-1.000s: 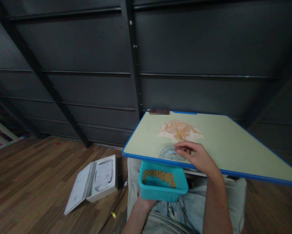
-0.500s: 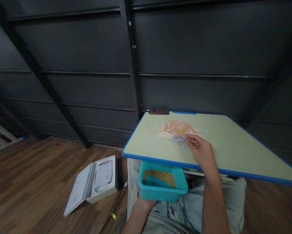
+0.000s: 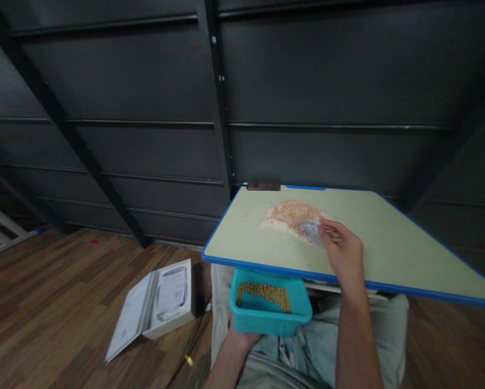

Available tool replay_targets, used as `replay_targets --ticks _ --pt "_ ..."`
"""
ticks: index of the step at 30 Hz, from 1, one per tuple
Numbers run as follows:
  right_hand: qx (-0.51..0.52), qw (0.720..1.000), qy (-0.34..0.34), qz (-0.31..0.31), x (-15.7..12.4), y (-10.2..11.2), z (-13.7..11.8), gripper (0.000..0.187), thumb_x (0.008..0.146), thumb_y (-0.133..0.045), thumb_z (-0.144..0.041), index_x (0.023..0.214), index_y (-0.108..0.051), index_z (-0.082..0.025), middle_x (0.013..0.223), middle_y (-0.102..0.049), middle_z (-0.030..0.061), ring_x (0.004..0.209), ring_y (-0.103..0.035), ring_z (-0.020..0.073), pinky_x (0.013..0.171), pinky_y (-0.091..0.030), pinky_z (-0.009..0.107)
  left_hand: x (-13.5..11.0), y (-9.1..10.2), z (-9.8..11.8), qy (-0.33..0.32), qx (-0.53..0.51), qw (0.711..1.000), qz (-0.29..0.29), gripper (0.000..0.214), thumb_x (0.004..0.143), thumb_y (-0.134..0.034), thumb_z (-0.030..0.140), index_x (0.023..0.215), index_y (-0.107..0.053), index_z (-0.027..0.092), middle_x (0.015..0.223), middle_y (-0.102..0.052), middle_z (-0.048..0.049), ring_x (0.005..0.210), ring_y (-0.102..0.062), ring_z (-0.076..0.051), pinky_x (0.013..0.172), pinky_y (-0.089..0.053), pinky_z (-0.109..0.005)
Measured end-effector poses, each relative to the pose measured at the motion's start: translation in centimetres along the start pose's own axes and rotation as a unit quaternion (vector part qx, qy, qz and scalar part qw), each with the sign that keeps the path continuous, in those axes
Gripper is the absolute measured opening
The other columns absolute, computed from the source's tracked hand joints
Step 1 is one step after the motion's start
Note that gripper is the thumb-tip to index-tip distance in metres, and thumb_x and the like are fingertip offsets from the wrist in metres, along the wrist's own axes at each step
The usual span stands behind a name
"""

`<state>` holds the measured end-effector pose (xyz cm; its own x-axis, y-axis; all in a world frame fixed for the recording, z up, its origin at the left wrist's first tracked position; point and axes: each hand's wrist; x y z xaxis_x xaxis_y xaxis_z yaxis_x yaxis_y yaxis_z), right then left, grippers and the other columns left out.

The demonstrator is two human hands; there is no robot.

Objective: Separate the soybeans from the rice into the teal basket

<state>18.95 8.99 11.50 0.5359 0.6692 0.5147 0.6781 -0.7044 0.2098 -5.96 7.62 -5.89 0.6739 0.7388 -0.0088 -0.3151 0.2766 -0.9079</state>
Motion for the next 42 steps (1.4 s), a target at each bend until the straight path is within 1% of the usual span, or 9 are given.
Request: replay_targets --ticks 3,6,11,17,24,33,35,39,42 --pt "-0.006 1.0 -0.005 0.012 0.0 0.1 0.2 0.04 0.088 -0.071 -0.05 0.105 -0.081 -0.015 0.105 -0.083 0.0191 0.084 -0.076 0.0312 0.078 -0.062 0.046 0.0 0.2 0.0 0.002 -0.012 1.0 0.01 0.048 0.099 -0.044 0.057 0.118 -0.081 0.034 0.115 -0.087 -0.0033 0.139 -0.066 -0.029 0.13 -0.034 -0.056" --pt "-0.002 1.0 -0.004 -0.003 0.0 0.1 0.4 0.037 0.089 -0.071 -0.049 0.105 -0.081 -0.016 0.106 -0.084 0.018 0.084 -0.077 0.0309 0.078 -0.062 0.046 -0.1 0.3 0.1 0.009 -0.024 1.0 -0.003 0.048 0.1 -0.043 0.054 0.119 -0.081 0.032 0.119 -0.086 -0.0047 0.143 -0.062 -0.029 0.131 -0.03 -0.057" --pt "-0.002 1.0 -0.002 -0.023 0.0 0.0 0.5 0.034 0.089 -0.071 -0.047 0.103 -0.082 -0.018 0.105 -0.084 0.0166 0.084 -0.077 0.0307 0.078 -0.062 0.046 -0.2 0.1 0.1 -0.002 -0.024 1.0 -0.009 0.052 0.102 -0.038 0.05 0.118 -0.081 0.028 0.118 -0.086 -0.0064 0.14 -0.065 -0.029 0.13 -0.033 -0.055" --pt "0.006 0.999 -0.007 -0.034 0.1 0.0 0.4 0.033 0.088 -0.072 -0.046 0.102 -0.082 -0.017 0.102 -0.084 0.0168 0.083 -0.077 0.0308 0.077 -0.062 0.046 -0.3 -0.5 0.1 -0.009 -0.023 1.0 0.0 0.05 0.103 -0.038 0.048 0.123 -0.079 0.028 0.117 -0.086 -0.0074 0.141 -0.064 -0.029 0.13 -0.033 -0.057" --pt "0.024 0.998 -0.016 -0.06 0.0 -0.2 0.4 0.035 0.087 -0.072 -0.046 0.104 -0.082 -0.017 0.103 -0.084 0.0159 0.084 -0.077 0.0309 0.077 -0.061 0.045 -0.3 0.1 0.0 -0.005 -0.028 0.999 0.027 0.049 0.102 -0.04 0.05 0.12 -0.081 0.029 0.118 -0.086 -0.0062 0.141 -0.064 -0.03 0.129 -0.035 -0.057" --pt "0.059 0.995 -0.031 -0.079 0.0 -0.3 0.3 0.034 0.085 -0.076 -0.046 0.103 -0.082 -0.018 0.103 -0.084 0.0151 0.087 -0.078 0.031 0.079 -0.061 0.045 -0.2 0.5 -0.1 -0.015 -0.035 0.999 -0.004 0.049 0.103 -0.039 0.045 0.12 -0.081 0.026 0.118 -0.086 -0.0069 0.14 -0.065 -0.028 0.13 -0.034 -0.055" --pt "0.063 0.994 -0.03 -0.082 0.0 -0.3 0.4 0.034 0.084 -0.076 -0.047 0.102 -0.082 -0.018 0.102 -0.084 0.0148 0.087 -0.078 0.0309 0.081 -0.061 0.046 0.0 0.7 -0.2 -0.014 -0.041 0.999 0.016 0.049 0.102 -0.041 0.047 0.115 -0.083 0.025 0.116 -0.087 -0.0072 0.138 -0.067 -0.029 0.13 -0.035 -0.055" --pt "0.07 0.993 -0.03 -0.089 0.0 -0.4 0.3 0.033 0.084 -0.077 -0.046 0.102 -0.082 -0.019 0.103 -0.084 0.0149 0.088 -0.078 0.031 0.084 -0.06 0.047 0.0 0.6 -0.2 -0.004 -0.041 0.995 0.092 0.047 0.101 -0.045 0.051 0.111 -0.084 0.026 0.114 -0.087 -0.0068 0.137 -0.067 -0.03 0.13 -0.035 -0.056" --pt "0.08 0.991 -0.033 -0.102 -0.1 -0.4 0.0 0.032 0.083 -0.078 -0.046 0.102 -0.082 -0.02 0.101 -0.084 0.014 0.087 -0.078 0.0308 0.082 -0.061 0.046 -0.3 -0.1 0.1 0.015 -0.033 0.993 0.108 0.049 0.1 -0.044 0.054 0.111 -0.084 0.027 0.115 -0.087 -0.0068 0.14 -0.065 -0.031 0.129 -0.037 -0.057"
Point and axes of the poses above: each hand's wrist, its own x-axis towards the middle knuckle, its own y-axis out of the back of the hand, z = x × y
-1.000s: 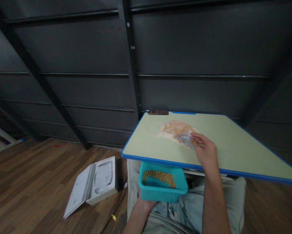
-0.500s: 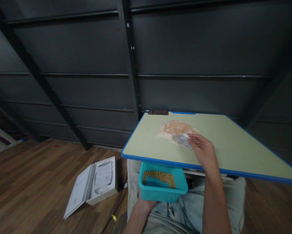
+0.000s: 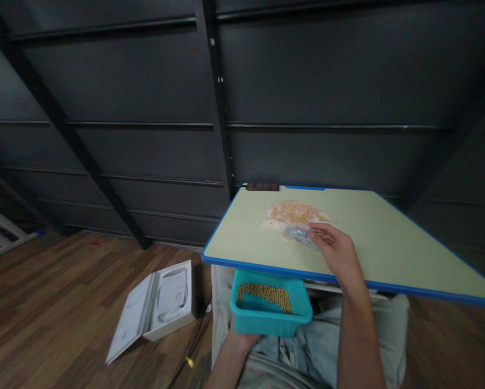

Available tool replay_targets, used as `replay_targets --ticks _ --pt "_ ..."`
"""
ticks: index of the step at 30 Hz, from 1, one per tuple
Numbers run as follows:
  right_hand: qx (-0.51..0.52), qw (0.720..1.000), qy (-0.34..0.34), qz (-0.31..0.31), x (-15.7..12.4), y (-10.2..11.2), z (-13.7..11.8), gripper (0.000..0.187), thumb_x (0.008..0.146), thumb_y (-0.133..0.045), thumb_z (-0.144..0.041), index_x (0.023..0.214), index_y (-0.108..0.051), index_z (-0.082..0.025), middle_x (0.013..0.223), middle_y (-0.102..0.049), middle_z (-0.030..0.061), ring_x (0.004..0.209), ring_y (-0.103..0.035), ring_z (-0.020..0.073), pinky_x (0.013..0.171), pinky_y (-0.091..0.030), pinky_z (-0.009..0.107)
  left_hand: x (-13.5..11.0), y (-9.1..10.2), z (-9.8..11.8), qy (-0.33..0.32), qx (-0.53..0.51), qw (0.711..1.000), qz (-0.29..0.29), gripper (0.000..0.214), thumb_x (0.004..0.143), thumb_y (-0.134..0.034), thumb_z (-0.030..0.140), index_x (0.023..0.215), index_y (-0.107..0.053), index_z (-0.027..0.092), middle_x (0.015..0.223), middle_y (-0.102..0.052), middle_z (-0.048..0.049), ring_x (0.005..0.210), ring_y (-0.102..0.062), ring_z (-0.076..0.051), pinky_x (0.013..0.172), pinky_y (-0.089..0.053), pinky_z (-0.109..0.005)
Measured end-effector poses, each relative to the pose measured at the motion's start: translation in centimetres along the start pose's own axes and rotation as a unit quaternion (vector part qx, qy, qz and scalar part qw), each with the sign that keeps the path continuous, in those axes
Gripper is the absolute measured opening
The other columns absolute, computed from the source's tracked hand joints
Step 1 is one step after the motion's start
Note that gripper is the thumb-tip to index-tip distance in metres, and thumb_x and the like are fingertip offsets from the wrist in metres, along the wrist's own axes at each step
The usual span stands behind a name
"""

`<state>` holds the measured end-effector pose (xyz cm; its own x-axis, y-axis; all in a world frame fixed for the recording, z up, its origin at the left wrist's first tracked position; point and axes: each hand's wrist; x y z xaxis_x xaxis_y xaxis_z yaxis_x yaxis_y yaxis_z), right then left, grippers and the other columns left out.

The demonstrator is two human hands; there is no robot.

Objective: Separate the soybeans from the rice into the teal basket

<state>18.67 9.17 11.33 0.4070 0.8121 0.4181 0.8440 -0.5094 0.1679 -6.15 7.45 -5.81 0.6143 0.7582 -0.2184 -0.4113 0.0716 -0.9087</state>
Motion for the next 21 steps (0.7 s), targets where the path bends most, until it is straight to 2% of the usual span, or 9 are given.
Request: replay_targets --ticks 5,12,21 --pt "0.017 1.0 0.007 -0.016 -0.1 0.0 -0.3 0.031 0.083 -0.08 -0.046 0.1 -0.081 -0.021 0.101 -0.084 0.0128 0.09 -0.079 0.0305 0.082 -0.061 0.045 -0.3 -0.6 0.1 -0.009 0.013 1.0 -0.015 0.051 0.102 -0.04 0.051 0.103 -0.085 0.028 0.107 -0.088 -0.0047 0.141 -0.064 -0.03 0.13 -0.036 -0.055" --pt "0.017 0.999 0.008 -0.039 -0.1 0.1 -0.2 0.029 0.084 -0.08 -0.044 0.101 -0.082 -0.021 0.103 -0.084 0.0124 0.089 -0.077 0.029 0.081 -0.059 0.043 -0.3 -0.4 0.1 -0.013 0.013 0.994 -0.11 0.045 0.101 -0.042 0.043 0.118 -0.082 0.031 0.12 -0.086 -0.0059 0.144 -0.061 -0.032 0.13 -0.034 -0.059" --pt "0.032 0.997 0.001 -0.064 -0.3 -0.1 -1.0 0.026 0.084 -0.081 -0.042 0.1 -0.082 -0.021 0.103 -0.085 0.0111 0.09 -0.078 0.0278 0.081 -0.061 0.042 0.0 0.4 -0.1 -0.008 0.011 0.998 -0.067 0.053 0.103 -0.035 0.051 0.114 -0.083 0.031 0.111 -0.087 -0.0038 0.134 -0.068 -0.03 0.128 -0.037 -0.054"
Point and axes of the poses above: each hand's wrist, its own x-axis towards the middle knuckle, its own y-axis out of the back of the hand, z = x × y
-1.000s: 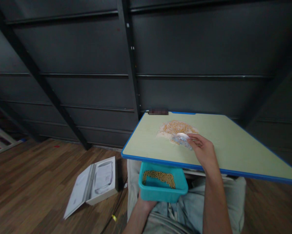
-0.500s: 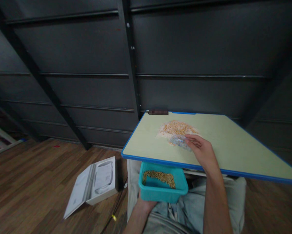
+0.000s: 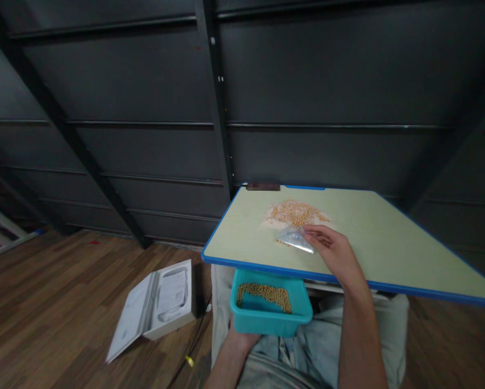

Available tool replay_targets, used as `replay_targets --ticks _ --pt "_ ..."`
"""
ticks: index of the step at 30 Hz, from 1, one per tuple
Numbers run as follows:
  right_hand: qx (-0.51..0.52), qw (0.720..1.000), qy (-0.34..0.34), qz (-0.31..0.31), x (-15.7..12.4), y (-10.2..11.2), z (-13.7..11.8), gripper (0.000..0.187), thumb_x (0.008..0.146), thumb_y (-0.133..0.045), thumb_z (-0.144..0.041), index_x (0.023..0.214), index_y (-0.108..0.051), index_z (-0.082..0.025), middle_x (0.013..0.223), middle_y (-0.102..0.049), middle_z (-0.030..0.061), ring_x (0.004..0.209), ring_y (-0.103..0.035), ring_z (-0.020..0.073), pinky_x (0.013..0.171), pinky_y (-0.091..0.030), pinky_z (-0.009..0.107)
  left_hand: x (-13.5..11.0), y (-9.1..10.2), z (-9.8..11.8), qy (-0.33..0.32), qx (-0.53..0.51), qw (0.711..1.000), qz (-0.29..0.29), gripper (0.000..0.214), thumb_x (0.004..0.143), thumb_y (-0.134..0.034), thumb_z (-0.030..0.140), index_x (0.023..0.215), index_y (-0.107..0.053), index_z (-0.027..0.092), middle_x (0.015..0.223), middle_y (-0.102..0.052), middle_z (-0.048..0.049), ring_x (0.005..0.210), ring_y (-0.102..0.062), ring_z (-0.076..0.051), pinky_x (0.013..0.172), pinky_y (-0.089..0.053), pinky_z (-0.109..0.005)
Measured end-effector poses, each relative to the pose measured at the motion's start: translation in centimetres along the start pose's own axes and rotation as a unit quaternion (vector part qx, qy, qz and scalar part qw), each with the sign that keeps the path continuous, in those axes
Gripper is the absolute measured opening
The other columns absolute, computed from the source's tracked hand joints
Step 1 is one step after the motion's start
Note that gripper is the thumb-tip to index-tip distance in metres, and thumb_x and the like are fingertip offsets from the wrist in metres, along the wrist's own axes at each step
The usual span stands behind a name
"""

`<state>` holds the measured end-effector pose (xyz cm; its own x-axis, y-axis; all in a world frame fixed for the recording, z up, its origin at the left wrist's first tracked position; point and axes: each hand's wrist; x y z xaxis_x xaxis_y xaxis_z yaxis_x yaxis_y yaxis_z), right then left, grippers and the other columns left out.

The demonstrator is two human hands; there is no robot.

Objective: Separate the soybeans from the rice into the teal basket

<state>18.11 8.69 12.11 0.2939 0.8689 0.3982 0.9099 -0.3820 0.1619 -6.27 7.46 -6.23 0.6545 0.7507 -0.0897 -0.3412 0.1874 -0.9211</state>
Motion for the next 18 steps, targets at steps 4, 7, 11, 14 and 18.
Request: replay_targets --ticks 4,7,11,14,18 --pt "-0.006 1.0 0.001 -0.015 -0.06 0.07 -0.08 0.026 0.085 -0.08 -0.041 0.103 -0.082 -0.022 0.106 -0.085 0.0106 0.09 -0.078 0.0274 0.081 -0.061 0.042 0.0 -0.17 -0.03 -0.015 0.011 0.999 0.026 0.053 0.103 -0.036 0.05 0.111 -0.084 0.029 0.113 -0.087 -0.0043 0.135 -0.068 -0.03 0.128 -0.037 -0.055" --pt "-0.007 1.0 0.0 -0.023 -0.14 0.1 -0.21 0.025 0.086 -0.08 -0.041 0.104 -0.082 -0.023 0.107 -0.085 0.0098 0.09 -0.078 0.0269 0.081 -0.062 0.042 0.05 -0.41 -0.04 -0.017 0.011 1.0 0.019 0.053 0.103 -0.037 0.05 0.113 -0.084 0.027 0.111 -0.087 -0.0065 0.134 -0.069 -0.031 0.129 -0.036 -0.057" --pt "-0.007 0.999 -0.002 -0.038 -0.28 0.01 -0.54 0.024 0.086 -0.08 -0.04 0.103 -0.083 -0.024 0.106 -0.084 0.0089 0.089 -0.078 0.0267 0.081 -0.062 0.043 0.16 -0.59 -0.06 -0.016 -0.008 0.999 -0.026 0.053 0.103 -0.037 0.049 0.114 -0.083 0.025 0.113 -0.087 -0.0083 0.134 -0.069 -0.03 0.13 -0.035 -0.056" --pt "-0.004 0.999 -0.006 -0.052 -0.37 -0.07 -0.75 0.024 0.085 -0.08 -0.04 0.102 -0.083 -0.025 0.104 -0.085 0.0087 0.089 -0.078 0.0267 0.082 -0.062 0.044 0.19 -0.55 -0.06 -0.014 -0.02 0.999 -0.042 0.053 0.104 -0.037 0.048 0.118 -0.081 0.025 0.118 -0.086 -0.0077 0.136 -0.067 -0.028 0.131 -0.033 -0.055" --pt "-0.012 0.998 -0.004 -0.068 -0.48 -0.08 -1.02 0.024 0.085 -0.079 -0.04 0.103 -0.083 -0.025 0.106 -0.085 0.0089 0.09 -0.078 0.0263 0.082 -0.062 0.043 0.19 -0.72 0.03 -0.011 -0.007 1.0 -0.012 0.053 0.103 -0.038 0.052 0.119 -0.081 0.026 0.118 -0.086 -0.0057 0.137 -0.067 -0.028 0.132 -0.032 -0.054"
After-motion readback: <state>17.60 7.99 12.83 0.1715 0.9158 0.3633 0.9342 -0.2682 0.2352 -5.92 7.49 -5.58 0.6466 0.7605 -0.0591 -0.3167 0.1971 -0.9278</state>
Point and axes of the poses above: each hand's wrist, its own x-axis towards the middle knuckle, its own y-axis out of the back of the hand, z = x × y
